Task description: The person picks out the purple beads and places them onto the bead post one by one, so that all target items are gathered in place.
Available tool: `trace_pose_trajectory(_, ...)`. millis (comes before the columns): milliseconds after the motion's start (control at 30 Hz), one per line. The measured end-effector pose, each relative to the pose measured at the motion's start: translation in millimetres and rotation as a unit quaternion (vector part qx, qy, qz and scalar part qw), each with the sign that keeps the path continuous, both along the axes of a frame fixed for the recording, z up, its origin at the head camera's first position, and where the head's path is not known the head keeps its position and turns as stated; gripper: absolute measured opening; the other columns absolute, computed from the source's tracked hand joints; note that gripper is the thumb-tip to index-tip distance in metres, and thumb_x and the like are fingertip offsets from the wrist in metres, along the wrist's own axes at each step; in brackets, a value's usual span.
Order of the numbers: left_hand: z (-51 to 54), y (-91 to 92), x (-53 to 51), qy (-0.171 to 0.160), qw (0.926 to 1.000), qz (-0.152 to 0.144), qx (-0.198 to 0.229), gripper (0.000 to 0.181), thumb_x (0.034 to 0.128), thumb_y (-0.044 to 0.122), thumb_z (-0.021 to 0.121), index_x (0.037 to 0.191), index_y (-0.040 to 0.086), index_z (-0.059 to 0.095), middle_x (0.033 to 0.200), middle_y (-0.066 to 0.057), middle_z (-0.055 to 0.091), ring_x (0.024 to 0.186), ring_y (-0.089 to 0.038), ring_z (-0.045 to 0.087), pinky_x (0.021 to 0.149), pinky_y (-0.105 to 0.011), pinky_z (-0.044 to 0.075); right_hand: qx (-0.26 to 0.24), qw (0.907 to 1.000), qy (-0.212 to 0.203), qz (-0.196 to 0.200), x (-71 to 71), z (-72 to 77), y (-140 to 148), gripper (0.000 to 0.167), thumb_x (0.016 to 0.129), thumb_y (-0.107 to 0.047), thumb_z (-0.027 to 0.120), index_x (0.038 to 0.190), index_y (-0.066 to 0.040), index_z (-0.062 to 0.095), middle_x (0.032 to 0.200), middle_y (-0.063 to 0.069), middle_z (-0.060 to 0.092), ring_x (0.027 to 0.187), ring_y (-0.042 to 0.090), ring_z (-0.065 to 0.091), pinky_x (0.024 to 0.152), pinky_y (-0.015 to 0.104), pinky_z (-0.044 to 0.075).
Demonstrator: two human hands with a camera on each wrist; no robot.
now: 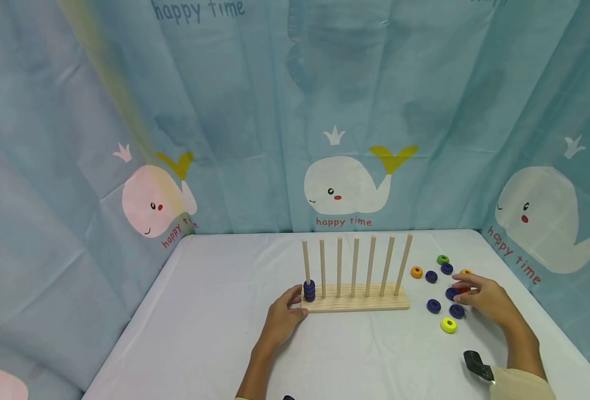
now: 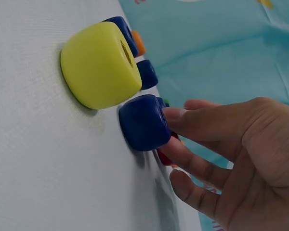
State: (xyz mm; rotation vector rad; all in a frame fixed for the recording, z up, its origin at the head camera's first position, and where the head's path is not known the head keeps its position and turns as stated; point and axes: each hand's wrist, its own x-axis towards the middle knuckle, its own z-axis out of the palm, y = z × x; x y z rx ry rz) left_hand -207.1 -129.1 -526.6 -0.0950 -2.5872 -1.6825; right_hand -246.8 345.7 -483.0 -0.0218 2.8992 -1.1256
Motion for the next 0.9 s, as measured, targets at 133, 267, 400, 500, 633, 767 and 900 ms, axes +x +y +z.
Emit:
trace_pose_trajectory(133,-0.5,0.2,-0.2,-0.003,1.0,-0.001,0.004,0.06,0.0856,0.011,0.07,0.142,0.016,0.051,0.124,-0.007,0.063,0.108,-0.021,0.061,0.095,-0.046,0.046,0.008,1.0,0.0,0.003,0.2,-0.4,-2.8,0.057,0.082,-0.006,0.073,0.134,0.003,0.052,0.114,0.022,0.064,0.104,0.043,0.058,0.076,0.047,0.053)
trace_pose_trajectory(267,-0.2,0.4,-0.1,-0.006,0.9999,-0.003,0.01,0.06,0.0859,0.011,0.069,0.143,0.015,0.05,0.125,-0.009,0.062,0.105,-0.02,0.063,0.093,-0.044,0.047,0.017,0.9999,-0.002,0.003,-0.3,-1.2,-4.0,0.057,0.082,-0.004,0.074,0.134,0.002,0.053,0.114,0.021,0.064,0.104,0.042,0.057,0.078,0.049,0.052)
trace_pose_trajectory(400,0.4,0.6,0.7,-0.013,0.9998,-0.004,0.014,0.06,0.0862,0.011,0.069,0.143,0.018,0.049,0.125,-0.009,0.062,0.102,-0.017,0.064,0.092,-0.043,0.048,0.024,0.9997,-0.004,0.001,-0.4,-0.2,-4.2,0.057,0.082,-0.006,0.075,0.134,0.001,0.054,0.113,0.021,0.064,0.103,0.041,0.056,0.08,0.053,0.05)
trace_pose_trajectory(500,0.7,0.6,0.9,-0.012,0.9998,-0.004,0.015,0.06,0.0863,0.011,0.069,0.143,0.019,0.05,0.125,-0.009,0.062,0.102,-0.017,0.064,0.093,-0.043,0.048,0.029,0.9996,-0.001,-0.003,0.2,1.7,-3.9,0.056,0.083,-0.01,0.075,0.134,0.001,0.054,0.111,0.022,0.064,0.101,0.041,0.056,0.08,0.056,0.047)
trace_pose_trajectory(633,0.5,0.8,0.9,-0.005,0.9999,-0.004,0.011,0.059,0.0863,0.01,0.069,0.142,0.016,0.05,0.125,-0.01,0.062,0.103,-0.02,0.064,0.093,-0.045,0.048,0.028,0.9993,0.018,-0.017,1.8,4.7,-4.2,0.055,0.086,-0.016,0.073,0.135,0.0,0.054,0.116,0.025,0.061,0.105,0.045,0.055,0.081,0.061,0.045)
trace_pose_trajectory(767,0.9,1.5,0.8,-0.007,0.9999,-0.001,0.007,0.059,0.0866,0.01,0.068,0.142,0.017,0.05,0.126,-0.009,0.062,0.106,-0.02,0.063,0.093,-0.044,0.047,0.021,0.9982,0.045,-0.034,2.5,8.0,-6.7,0.057,0.089,-0.025,0.071,0.137,-0.002,0.052,0.122,0.026,0.059,0.113,0.049,0.052,0.085,0.066,0.042)
trace_pose_trajectory(900,2.3,1.9,1.1,-0.013,0.9999,0.003,0.002,0.059,0.087,0.011,0.068,0.142,0.02,0.05,0.127,-0.005,0.062,0.11,-0.019,0.06,0.096,-0.044,0.046,0.004,0.9976,0.055,-0.043,3.4,13.6,-11.4,0.059,0.091,-0.032,0.068,0.139,-0.005,0.051,0.124,0.026,0.058,0.114,0.049,0.052,0.087,0.068,0.04)
